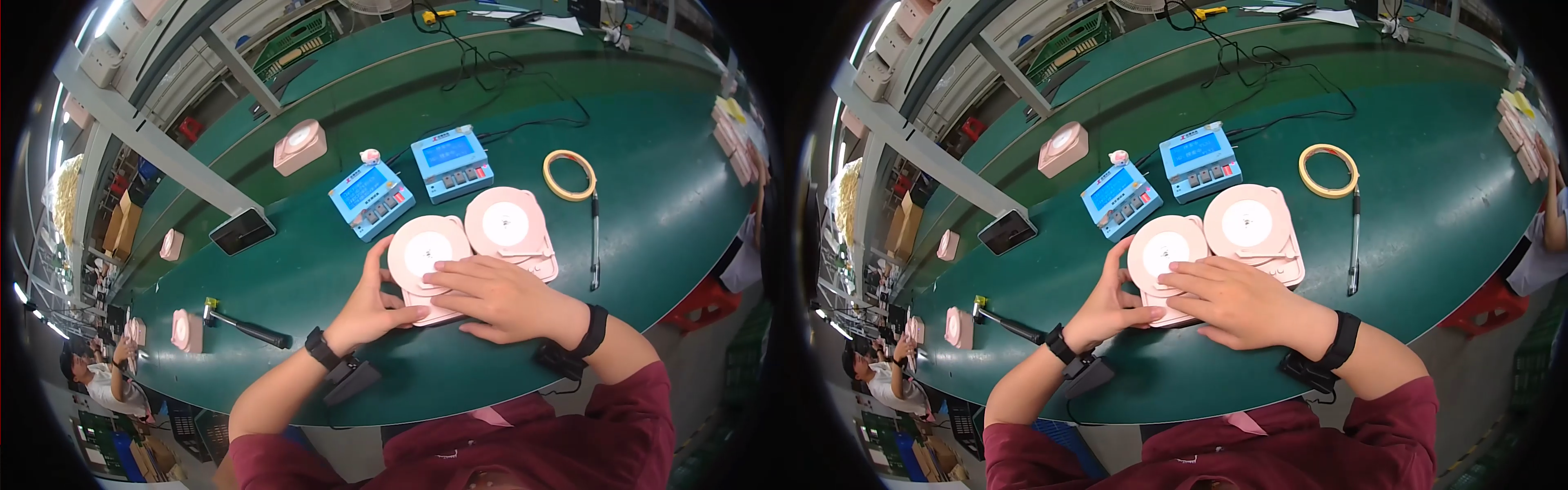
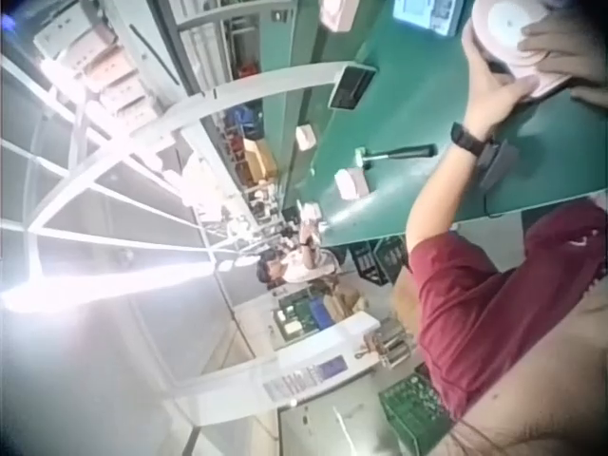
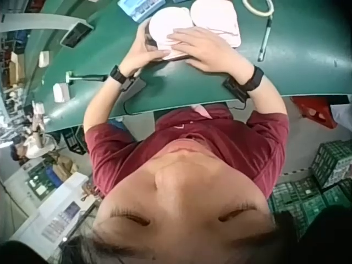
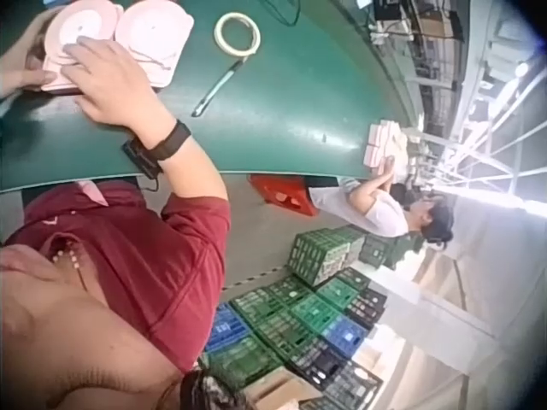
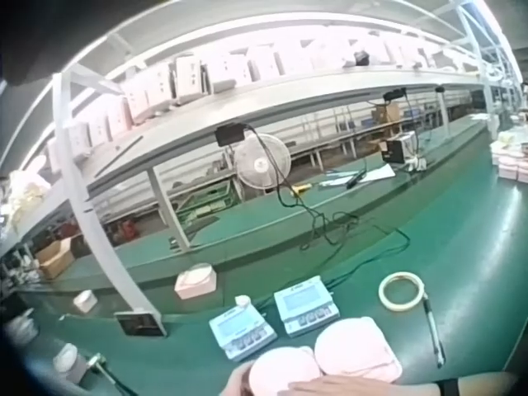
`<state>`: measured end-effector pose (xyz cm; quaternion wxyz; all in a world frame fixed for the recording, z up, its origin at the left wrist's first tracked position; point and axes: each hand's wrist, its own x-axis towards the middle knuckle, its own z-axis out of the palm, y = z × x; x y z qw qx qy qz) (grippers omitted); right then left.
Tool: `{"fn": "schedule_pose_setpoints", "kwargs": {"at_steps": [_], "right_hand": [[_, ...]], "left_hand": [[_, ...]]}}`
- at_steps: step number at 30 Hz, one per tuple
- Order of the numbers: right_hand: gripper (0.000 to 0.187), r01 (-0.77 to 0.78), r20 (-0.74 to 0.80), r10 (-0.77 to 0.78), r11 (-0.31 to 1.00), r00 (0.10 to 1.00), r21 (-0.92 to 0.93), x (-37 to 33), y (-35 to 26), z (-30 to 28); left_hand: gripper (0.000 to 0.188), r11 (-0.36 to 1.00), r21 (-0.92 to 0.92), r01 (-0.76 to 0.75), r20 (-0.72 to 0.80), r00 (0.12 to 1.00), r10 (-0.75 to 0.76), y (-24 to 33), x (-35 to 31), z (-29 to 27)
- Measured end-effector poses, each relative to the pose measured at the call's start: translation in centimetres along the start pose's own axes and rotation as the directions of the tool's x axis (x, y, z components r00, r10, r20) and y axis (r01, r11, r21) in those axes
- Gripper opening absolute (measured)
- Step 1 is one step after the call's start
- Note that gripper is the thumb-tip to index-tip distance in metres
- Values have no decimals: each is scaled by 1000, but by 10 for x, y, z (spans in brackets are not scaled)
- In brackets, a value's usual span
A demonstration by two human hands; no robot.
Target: The person tests pink record players by picking them up from a conveyor belt, placing them on the table, and pressing buttons. They continue to retrieve more players from the belt, checking the lights on each device while monitoring the blue testing machines.
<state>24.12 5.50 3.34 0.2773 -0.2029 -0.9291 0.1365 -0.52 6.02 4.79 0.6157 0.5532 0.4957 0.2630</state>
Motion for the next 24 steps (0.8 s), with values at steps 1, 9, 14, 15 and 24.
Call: {"fn": "schedule_pose_setpoints", "kwargs": {"at_steps": [1,9,14,15,24], "right_hand": [[53,-4,20,5,999,1000,-41,0,1,1],[55,-39,119,44,998,992,-49,6,-10,-7],[51,-107,96,116,990,989,-96,13,-16,-7],[50,-115,88,125,987,988,-110,14,-16,-7],[50,-125,104,137,986,985,-111,14,-16,-7]], "left_hand": [[108,1000,-4,-7,11,1000,7,0,2,0],[107,972,-25,-233,70,970,235,-19,14,3],[107,983,52,-176,3,984,177,-20,9,1],[107,982,50,-182,2,983,182,-20,9,1],[107,975,61,-215,-3,977,215,-21,7,2]]}}
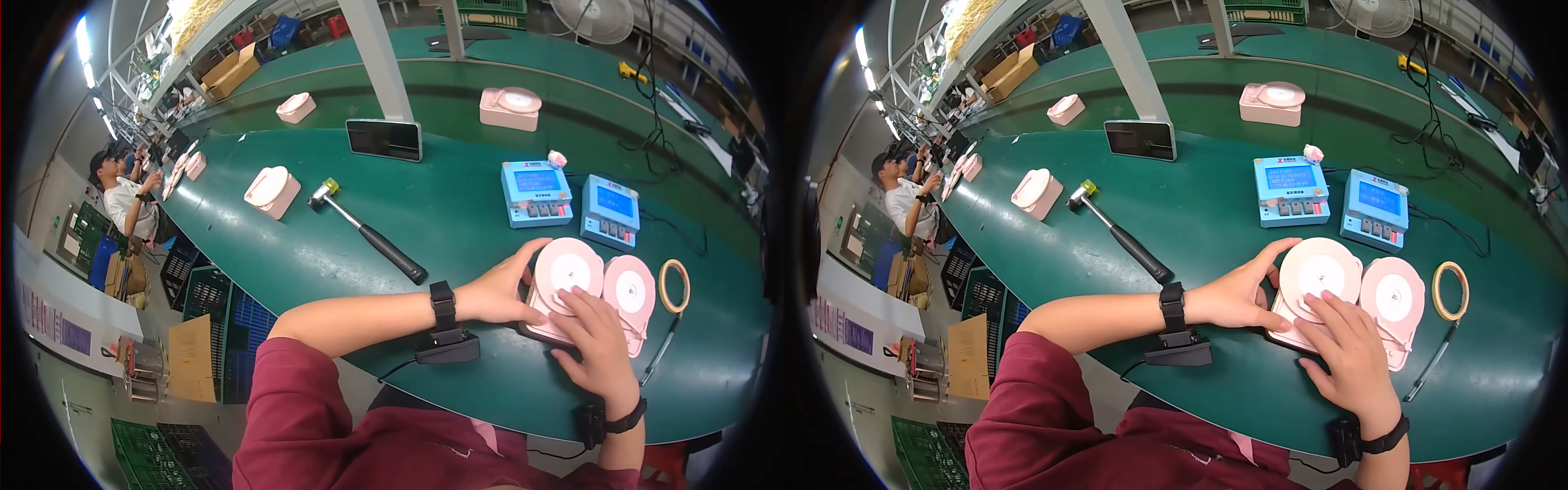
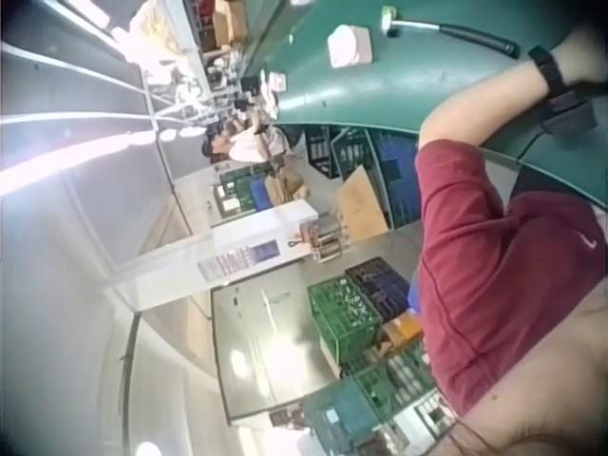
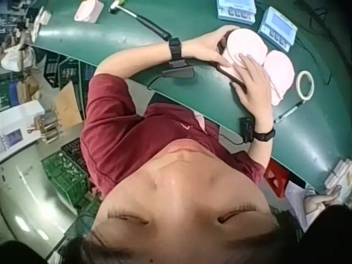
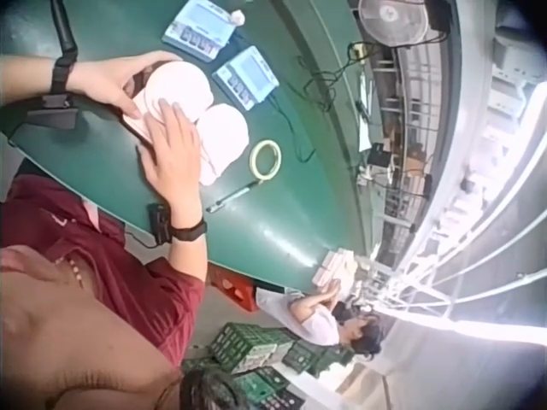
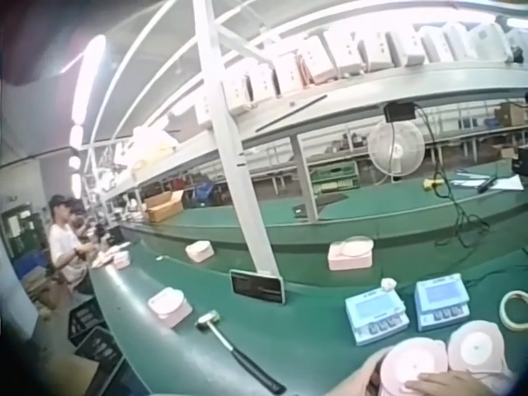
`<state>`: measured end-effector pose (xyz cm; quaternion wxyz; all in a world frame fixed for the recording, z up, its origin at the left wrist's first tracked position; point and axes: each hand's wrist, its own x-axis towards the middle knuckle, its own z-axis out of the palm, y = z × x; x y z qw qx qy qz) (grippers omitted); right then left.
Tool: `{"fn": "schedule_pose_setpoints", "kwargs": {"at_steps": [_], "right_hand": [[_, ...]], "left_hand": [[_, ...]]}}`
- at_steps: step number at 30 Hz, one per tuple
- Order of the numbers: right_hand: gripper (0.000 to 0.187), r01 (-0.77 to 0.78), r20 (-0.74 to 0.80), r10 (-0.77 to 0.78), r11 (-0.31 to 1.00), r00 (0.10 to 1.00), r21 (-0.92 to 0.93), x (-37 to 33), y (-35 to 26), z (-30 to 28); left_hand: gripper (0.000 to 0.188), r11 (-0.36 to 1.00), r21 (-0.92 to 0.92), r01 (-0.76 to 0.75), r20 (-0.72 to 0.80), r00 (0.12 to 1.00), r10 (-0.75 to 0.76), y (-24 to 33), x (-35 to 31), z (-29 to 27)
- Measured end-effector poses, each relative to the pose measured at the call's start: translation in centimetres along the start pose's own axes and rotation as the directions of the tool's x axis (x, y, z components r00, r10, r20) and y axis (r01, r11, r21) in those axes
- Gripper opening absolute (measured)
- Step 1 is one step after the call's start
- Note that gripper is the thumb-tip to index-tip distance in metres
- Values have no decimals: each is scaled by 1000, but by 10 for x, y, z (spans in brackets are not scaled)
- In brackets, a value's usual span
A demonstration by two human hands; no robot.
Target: The person tests pink record players by picking them up from a conveyor belt, placing them on the table, and pressing buttons. They continue to retrieve more players from the belt, checking the lights on each device while monitoring the blue testing machines.
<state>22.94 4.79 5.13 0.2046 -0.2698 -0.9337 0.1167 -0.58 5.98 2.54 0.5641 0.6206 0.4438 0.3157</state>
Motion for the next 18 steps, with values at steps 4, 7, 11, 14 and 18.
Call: {"fn": "schedule_pose_setpoints", "kwargs": {"at_steps": [4,7,11,14,18], "right_hand": [[51,7,-10,-7,1000,1000,5,0,-2,-2],[52,21,-11,-21,999,1000,28,-2,0,-2],[52,31,-3,-31,998,1000,61,-3,10,1],[51,27,-25,-26,998,999,51,-4,8,0],[47,54,-64,-51,997,997,51,-8,12,0]], "left_hand": [[105,995,86,-53,9,999,53,-2,-2,-2],[100,967,250,-54,48,998,44,7,-17,-16],[26,560,822,104,-160,986,51,39,-55,-119],[32,-111,854,508,-492,859,141,30,-121,-220],[64,-476,786,395,-410,909,77,-22,-195,-312]]}}
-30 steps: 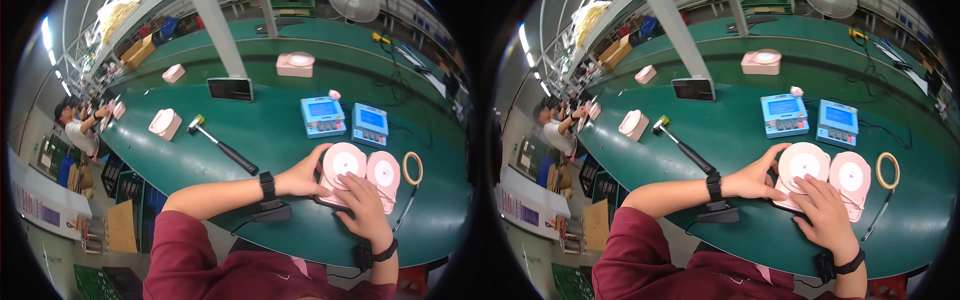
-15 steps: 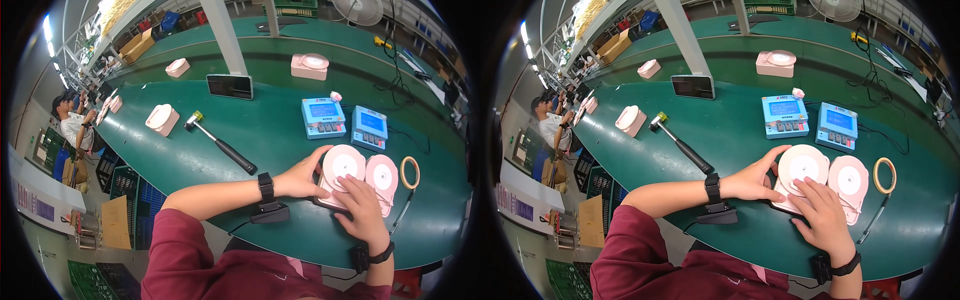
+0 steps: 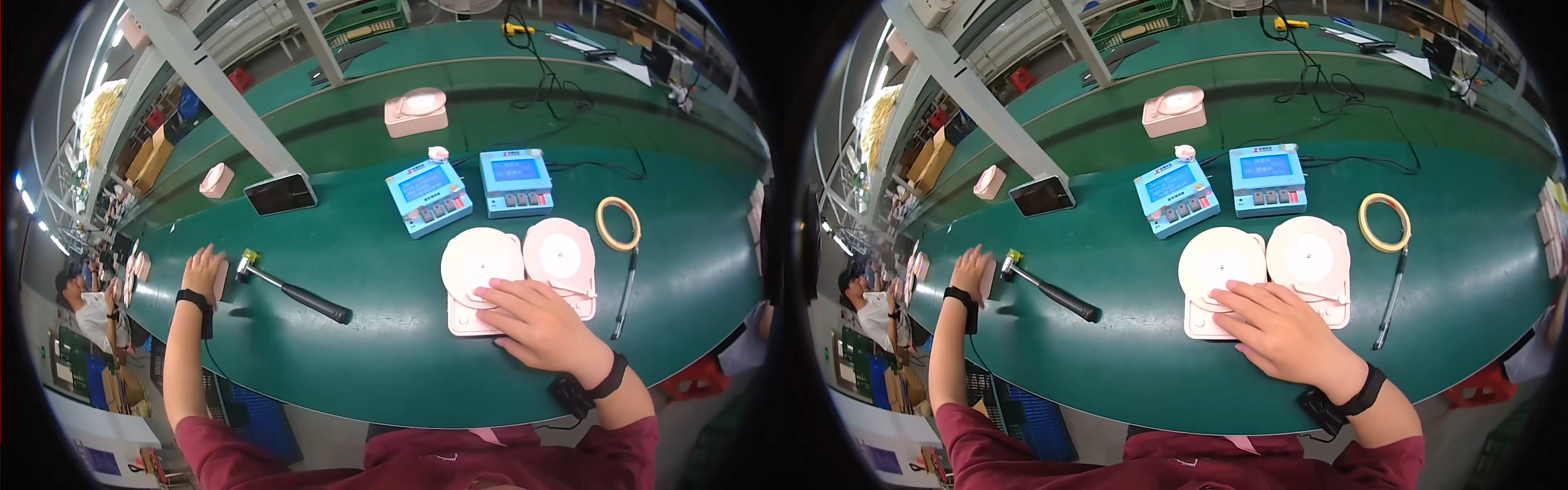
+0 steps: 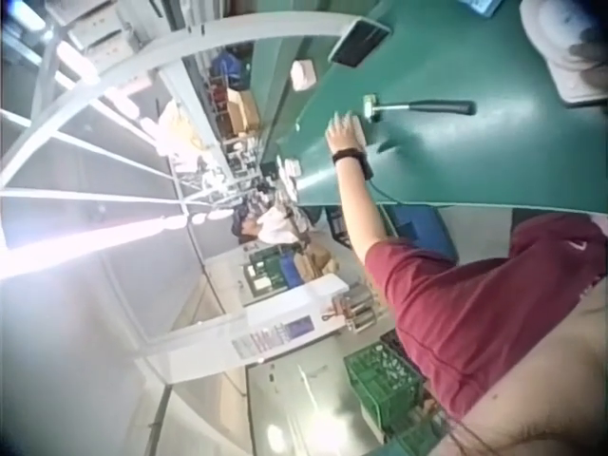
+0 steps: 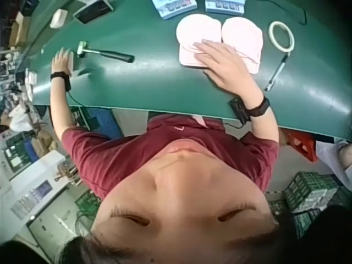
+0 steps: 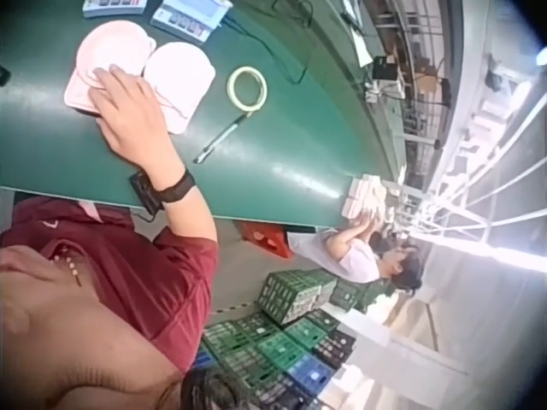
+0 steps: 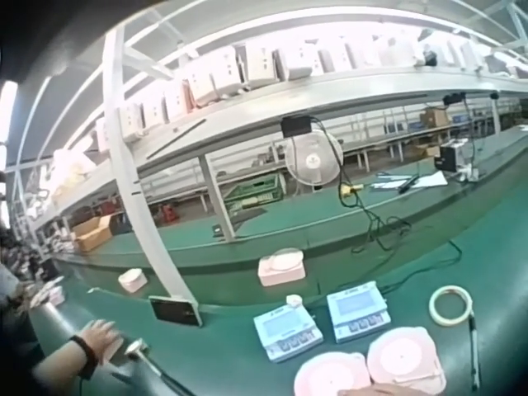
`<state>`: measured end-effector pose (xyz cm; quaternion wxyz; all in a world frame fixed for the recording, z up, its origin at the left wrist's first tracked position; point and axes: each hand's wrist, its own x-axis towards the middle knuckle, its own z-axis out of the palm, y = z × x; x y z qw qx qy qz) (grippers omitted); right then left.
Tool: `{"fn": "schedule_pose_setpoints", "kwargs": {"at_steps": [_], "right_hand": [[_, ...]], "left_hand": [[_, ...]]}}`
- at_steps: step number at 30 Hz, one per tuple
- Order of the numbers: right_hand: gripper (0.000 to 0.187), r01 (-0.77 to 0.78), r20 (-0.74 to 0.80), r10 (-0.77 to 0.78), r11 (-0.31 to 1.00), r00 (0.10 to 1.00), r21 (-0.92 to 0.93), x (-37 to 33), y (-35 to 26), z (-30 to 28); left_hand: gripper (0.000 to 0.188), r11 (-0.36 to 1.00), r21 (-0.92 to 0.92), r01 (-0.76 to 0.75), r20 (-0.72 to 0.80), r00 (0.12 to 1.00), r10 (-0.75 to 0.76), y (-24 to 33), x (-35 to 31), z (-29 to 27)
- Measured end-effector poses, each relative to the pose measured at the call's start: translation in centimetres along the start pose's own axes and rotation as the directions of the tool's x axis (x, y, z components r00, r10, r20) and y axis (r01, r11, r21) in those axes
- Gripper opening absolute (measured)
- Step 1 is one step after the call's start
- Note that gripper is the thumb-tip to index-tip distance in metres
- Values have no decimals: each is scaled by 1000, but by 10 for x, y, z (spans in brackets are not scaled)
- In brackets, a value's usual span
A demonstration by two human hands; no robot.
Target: The person tests pink record players by picking them up from a conveyor belt, placing them on the table, and pressing buttons. They continue to retrieve more players from the belt, checking the lights on each device while monitoring the blue testing machines.
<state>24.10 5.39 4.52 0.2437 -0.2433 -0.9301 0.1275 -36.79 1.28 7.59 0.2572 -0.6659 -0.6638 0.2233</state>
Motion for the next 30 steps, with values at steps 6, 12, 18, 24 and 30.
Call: {"fn": "schedule_pose_setpoints", "kwargs": {"at_steps": [6,12,18,24,30], "right_hand": [[42,38,-51,-38,999,998,3,-1,2,5],[39,13,-62,-11,999,998,36,-1,4,6],[38,20,-66,-17,999,998,31,0,2,5],[34,24,-101,-15,996,995,89,-5,5,4],[28,44,-140,-25,991,990,129,-10,7,9]], "left_hand": [[81,938,249,-240,-53,964,261,-43,4,72],[81,859,-422,290,-94,928,-360,3,-2,-71],[79,679,-734,10,-280,907,-315,58,-4,-184],[78,458,-881,-123,-104,992,66,161,52,-245],[89,838,-545,10,394,886,246,207,123,-258]]}}
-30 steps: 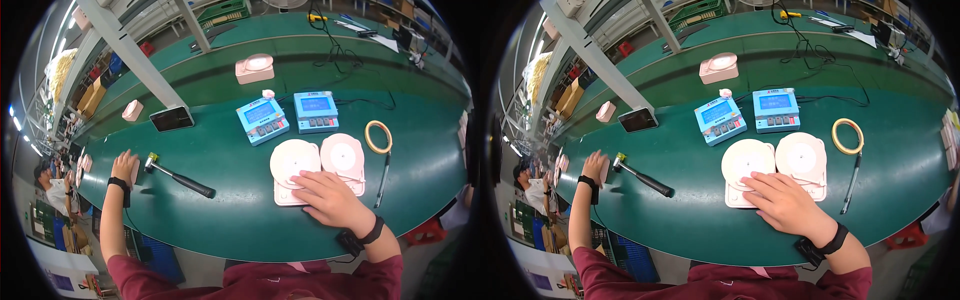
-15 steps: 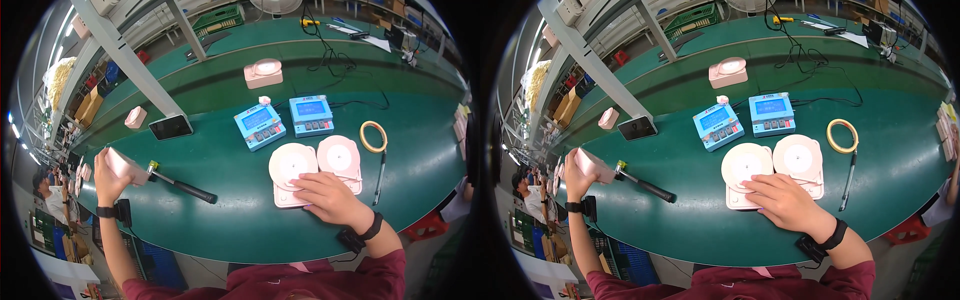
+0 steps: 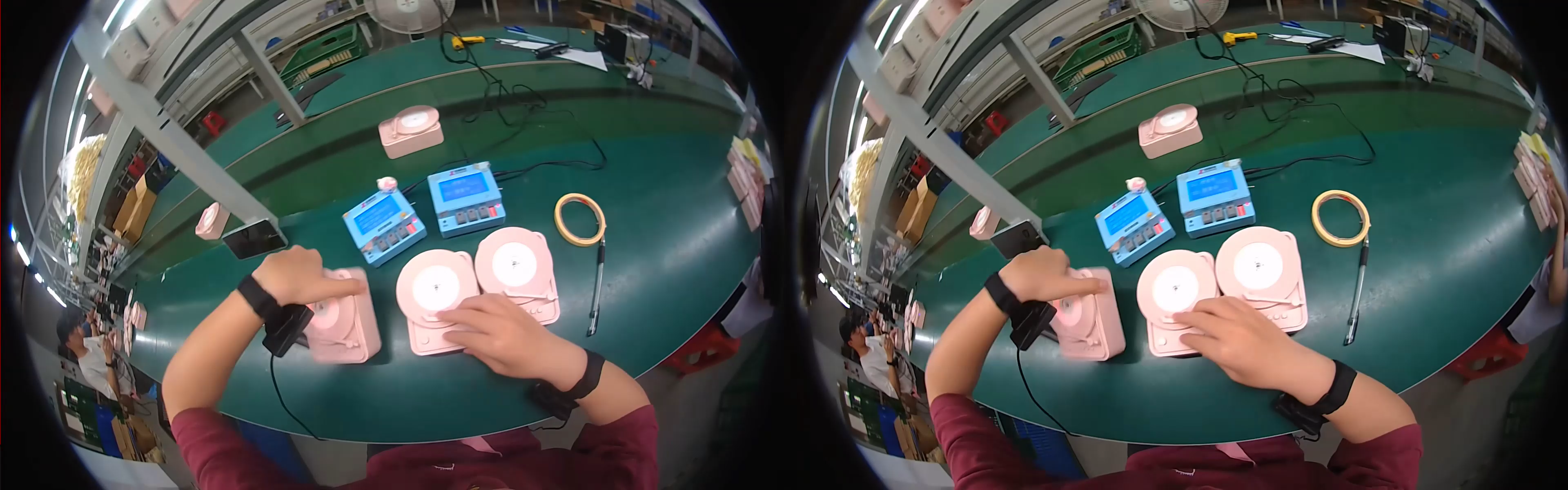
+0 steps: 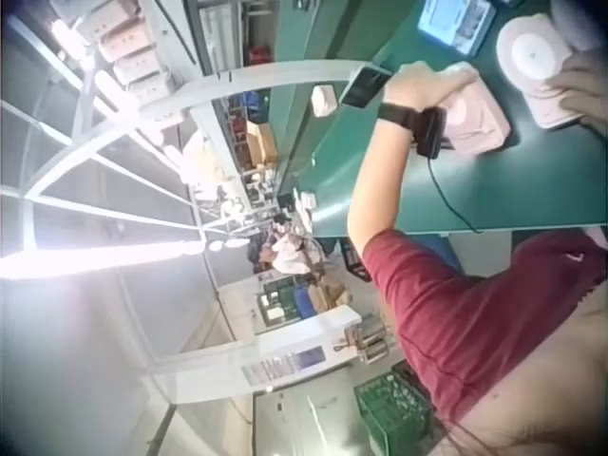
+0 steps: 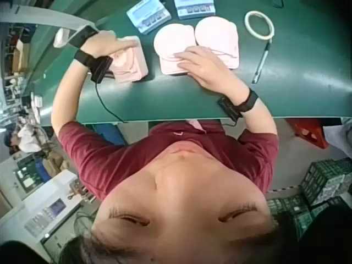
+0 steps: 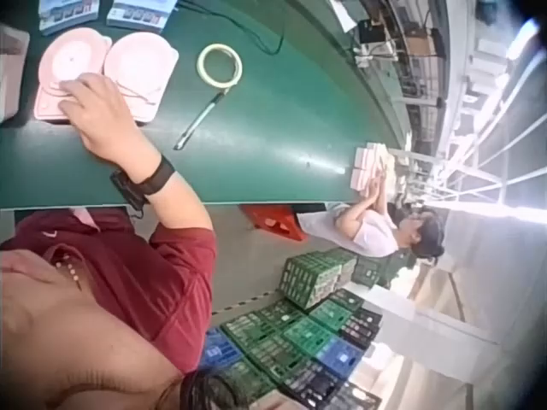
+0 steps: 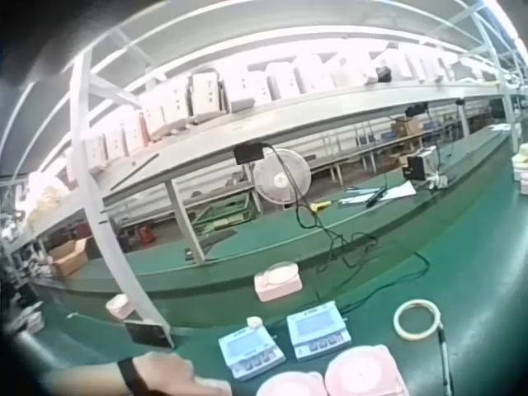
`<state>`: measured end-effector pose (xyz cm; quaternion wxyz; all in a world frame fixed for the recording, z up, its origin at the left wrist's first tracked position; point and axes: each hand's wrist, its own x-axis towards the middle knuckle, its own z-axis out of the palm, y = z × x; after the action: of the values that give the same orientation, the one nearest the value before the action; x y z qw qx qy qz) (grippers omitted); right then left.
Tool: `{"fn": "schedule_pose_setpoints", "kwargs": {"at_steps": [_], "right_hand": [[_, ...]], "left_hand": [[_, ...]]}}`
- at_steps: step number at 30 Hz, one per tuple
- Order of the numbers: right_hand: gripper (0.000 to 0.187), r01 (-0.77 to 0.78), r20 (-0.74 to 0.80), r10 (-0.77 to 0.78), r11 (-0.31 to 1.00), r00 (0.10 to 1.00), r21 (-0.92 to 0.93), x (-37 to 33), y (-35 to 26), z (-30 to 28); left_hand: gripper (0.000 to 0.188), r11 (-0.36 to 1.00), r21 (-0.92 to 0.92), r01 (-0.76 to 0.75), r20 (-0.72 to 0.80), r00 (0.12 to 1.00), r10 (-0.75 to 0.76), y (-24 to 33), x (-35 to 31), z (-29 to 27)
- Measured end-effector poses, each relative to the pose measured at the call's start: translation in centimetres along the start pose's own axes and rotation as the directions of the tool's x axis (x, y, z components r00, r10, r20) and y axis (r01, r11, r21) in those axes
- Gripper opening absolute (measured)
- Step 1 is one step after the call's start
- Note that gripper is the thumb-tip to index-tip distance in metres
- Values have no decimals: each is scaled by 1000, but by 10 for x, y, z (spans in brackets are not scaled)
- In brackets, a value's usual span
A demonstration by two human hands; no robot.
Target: The person tests pink record players by picking them up from a conveyor belt, placing them on the table, and pressing buttons. They continue to retrieve more players from the belt, checking the lights on each device while monitoring the blue testing machines.
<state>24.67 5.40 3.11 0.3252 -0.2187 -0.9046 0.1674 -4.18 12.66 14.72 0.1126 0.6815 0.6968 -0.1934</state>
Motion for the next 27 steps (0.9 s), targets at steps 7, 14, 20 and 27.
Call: {"fn": "schedule_pose_setpoints", "kwargs": {"at_steps": [7,14,20,27], "right_hand": [[24,-35,17,34,999,999,20,-3,4,1],[28,-17,31,16,999,999,44,-2,6,6],[32,7,57,-8,1000,998,11,-2,7,4],[30,-10,74,10,1000,997,-1,-2,8,-2]], "left_hand": [[70,981,128,-143,-274,946,174,29,125,-84],[93,881,205,-427,-368,800,473,80,302,-95],[113,891,120,-438,-250,855,454,106,339,-80],[101,711,688,-147,-665,265,698,89,209,-92]]}}
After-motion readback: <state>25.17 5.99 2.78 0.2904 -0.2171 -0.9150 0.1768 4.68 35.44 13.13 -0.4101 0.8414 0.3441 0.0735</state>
